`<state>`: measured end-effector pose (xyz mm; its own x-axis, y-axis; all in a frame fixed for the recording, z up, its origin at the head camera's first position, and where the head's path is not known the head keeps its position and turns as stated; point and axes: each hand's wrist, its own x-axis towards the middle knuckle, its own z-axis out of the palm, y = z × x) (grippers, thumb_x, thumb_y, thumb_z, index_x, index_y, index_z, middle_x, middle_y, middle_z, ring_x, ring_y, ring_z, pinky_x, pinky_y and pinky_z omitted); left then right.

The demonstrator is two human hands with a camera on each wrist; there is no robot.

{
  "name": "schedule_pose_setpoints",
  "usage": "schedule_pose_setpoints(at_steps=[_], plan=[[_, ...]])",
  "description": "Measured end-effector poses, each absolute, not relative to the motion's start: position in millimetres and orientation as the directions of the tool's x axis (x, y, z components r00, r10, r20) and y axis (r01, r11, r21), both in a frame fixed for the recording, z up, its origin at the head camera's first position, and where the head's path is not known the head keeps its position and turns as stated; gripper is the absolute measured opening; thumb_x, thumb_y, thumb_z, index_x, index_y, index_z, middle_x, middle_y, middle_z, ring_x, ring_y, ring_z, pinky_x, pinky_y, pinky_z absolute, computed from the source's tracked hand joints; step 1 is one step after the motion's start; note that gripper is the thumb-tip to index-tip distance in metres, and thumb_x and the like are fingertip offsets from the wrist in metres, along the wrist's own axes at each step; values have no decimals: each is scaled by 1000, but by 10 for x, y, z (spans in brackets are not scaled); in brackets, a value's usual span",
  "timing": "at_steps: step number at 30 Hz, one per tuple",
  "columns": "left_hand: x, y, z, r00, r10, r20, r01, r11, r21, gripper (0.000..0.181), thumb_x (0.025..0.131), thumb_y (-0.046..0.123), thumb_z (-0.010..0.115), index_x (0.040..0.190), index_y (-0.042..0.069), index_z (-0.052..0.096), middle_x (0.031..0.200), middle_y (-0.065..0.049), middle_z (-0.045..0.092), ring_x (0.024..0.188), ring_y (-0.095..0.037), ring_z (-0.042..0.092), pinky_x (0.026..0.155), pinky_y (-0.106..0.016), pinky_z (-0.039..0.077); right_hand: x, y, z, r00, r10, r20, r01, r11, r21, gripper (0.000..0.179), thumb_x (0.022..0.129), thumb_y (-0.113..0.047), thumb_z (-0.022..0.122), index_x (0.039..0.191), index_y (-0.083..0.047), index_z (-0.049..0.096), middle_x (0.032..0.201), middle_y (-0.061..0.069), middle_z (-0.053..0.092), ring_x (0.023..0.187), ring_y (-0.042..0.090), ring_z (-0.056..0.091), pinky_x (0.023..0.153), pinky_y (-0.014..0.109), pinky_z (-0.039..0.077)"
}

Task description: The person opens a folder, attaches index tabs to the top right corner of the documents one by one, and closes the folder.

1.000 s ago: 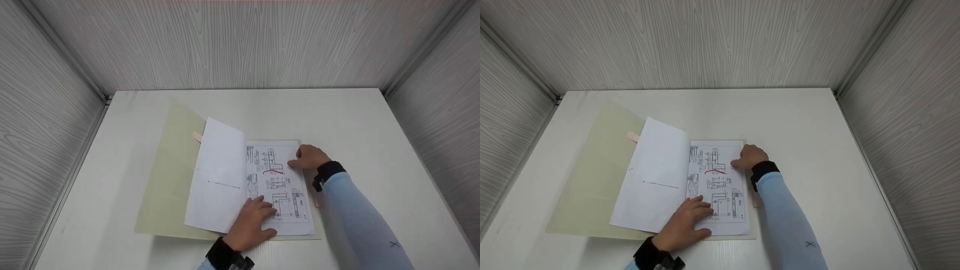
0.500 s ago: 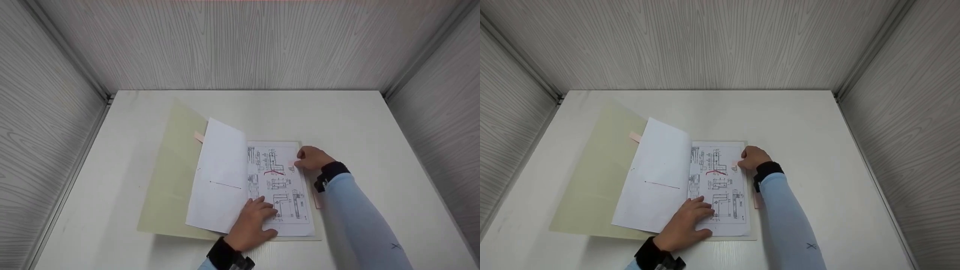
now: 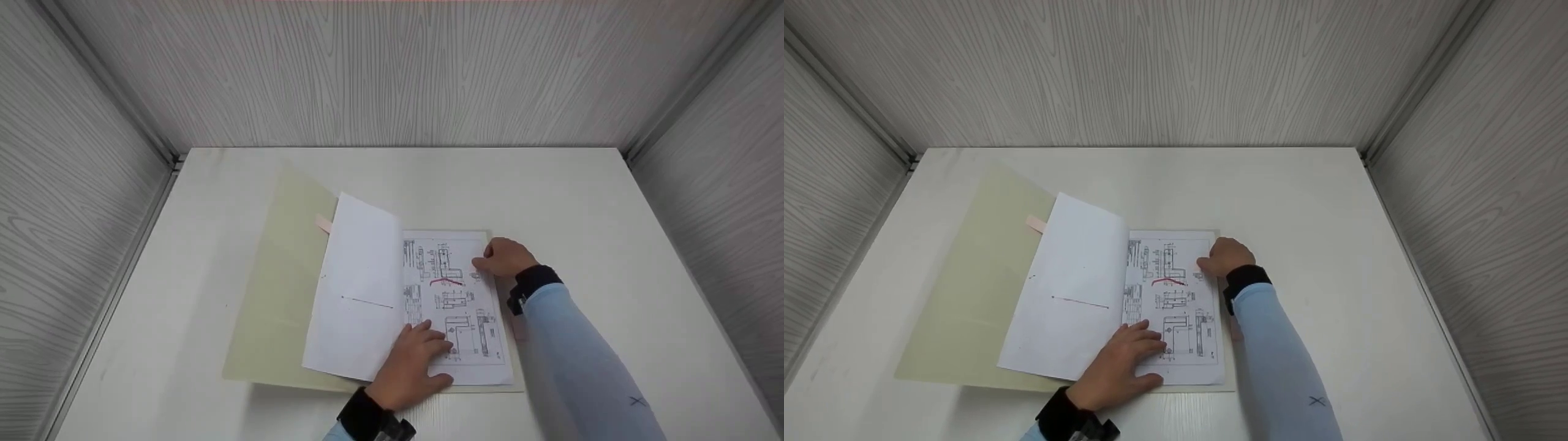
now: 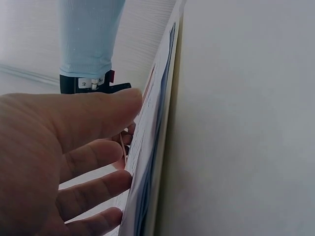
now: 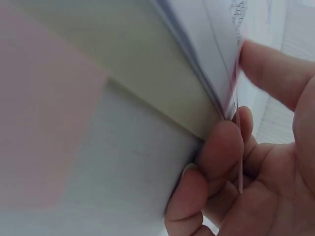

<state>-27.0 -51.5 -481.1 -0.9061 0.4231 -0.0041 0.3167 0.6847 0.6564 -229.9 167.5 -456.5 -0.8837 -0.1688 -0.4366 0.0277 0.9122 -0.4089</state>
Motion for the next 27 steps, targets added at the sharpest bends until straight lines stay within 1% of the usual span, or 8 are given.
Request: schedule_pose_setpoints(at_steps=[5,9,12,14,17,20,23,27], plan=[[-264,-513,-4819,-907,422,-6,316,689,652,47,77,33,76,120,19,66,127,5,58,138,-23,34,112,-53,18,-2316,1711,-4575,-879,-198,-434,-1,910,-414,30,93,-28,57,108,-1,57,96,12,58,82,26,54,68,34,44],[-266,-509,-4816,-907,422,-4,318,692,648,47,76,34,76,120,20,65,128,5,58,138,-23,34,113,-53,18,-2332,1743,-4580,-877,-197,-439,12,903,-429,26,92,-23,56,108,-2,57,98,12,58,85,26,54,70,34,44],[-273,-508,-4810,-906,422,-5,320,693,646,47,76,35,77,120,20,66,127,5,58,138,-23,34,112,-53,18,-2319,1726,-4571,-878,-160,-452,62,896,-439,29,90,-31,58,104,-5,57,96,11,58,85,27,53,69,34,43],[-273,-507,-4808,-906,424,-6,320,693,646,47,76,35,77,119,20,66,127,5,58,138,-23,34,112,-53,18,-2293,1698,-4566,-881,-134,-454,90,894,-439,36,88,-38,61,101,-5,57,94,11,57,84,27,53,67,35,42],[-275,-504,-4804,-906,424,-9,318,694,645,47,76,36,77,119,20,66,128,5,58,138,-23,34,113,-53,18,-2265,1660,-4552,-885,-125,-448,92,897,-432,47,84,-47,66,101,-4,56,93,12,58,82,28,53,65,35,43],[-275,-498,-4804,-907,421,-15,314,699,643,47,76,36,77,119,20,66,128,5,58,138,-22,34,113,-52,17,-2270,1661,-4563,-885,-145,-442,52,913,-405,51,82,-48,69,104,-4,55,93,12,58,81,27,53,65,34,43],[-272,-496,-4798,-907,421,-13,316,700,641,48,76,36,77,119,20,66,128,5,58,138,-22,34,113,-51,17,-2286,1688,-4580,-874,-158,-459,38,920,-390,53,81,-48,71,106,-4,54,96,12,58,84,28,53,67,35,43],[-260,-507,-4788,-907,421,-4,321,697,641,47,76,35,77,119,19,66,128,4,58,138,-23,35,113,-52,18,-2306,1727,-4600,-864,-199,-463,1,918,-397,51,84,-45,68,109,-3,54,99,13,57,86,28,53,71,36,43]])
